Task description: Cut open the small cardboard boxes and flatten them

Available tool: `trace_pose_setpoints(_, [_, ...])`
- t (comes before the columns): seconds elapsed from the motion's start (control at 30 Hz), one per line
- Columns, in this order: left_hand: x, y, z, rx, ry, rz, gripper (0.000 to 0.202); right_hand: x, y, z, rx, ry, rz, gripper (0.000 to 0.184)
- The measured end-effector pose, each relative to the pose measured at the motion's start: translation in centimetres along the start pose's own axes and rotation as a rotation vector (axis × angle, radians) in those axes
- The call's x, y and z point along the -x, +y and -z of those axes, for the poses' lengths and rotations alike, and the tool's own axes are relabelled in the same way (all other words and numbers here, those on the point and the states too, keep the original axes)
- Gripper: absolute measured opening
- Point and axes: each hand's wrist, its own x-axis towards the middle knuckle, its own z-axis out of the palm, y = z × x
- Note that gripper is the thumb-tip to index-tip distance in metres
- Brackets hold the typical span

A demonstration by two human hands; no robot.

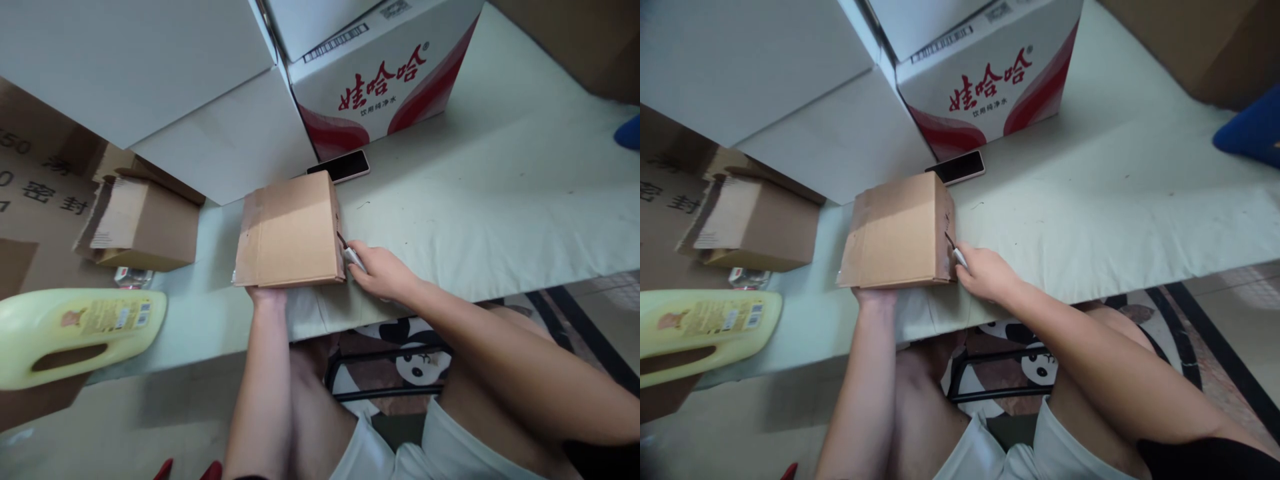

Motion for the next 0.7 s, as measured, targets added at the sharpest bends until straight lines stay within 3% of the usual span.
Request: trace_pose_setpoints(0.7, [0.02, -0.06, 0.14, -0.011, -0.020, -0.010, 0.038, 0.04, -0.13, -0.13, 0.044, -0.027, 0.008, 0.036])
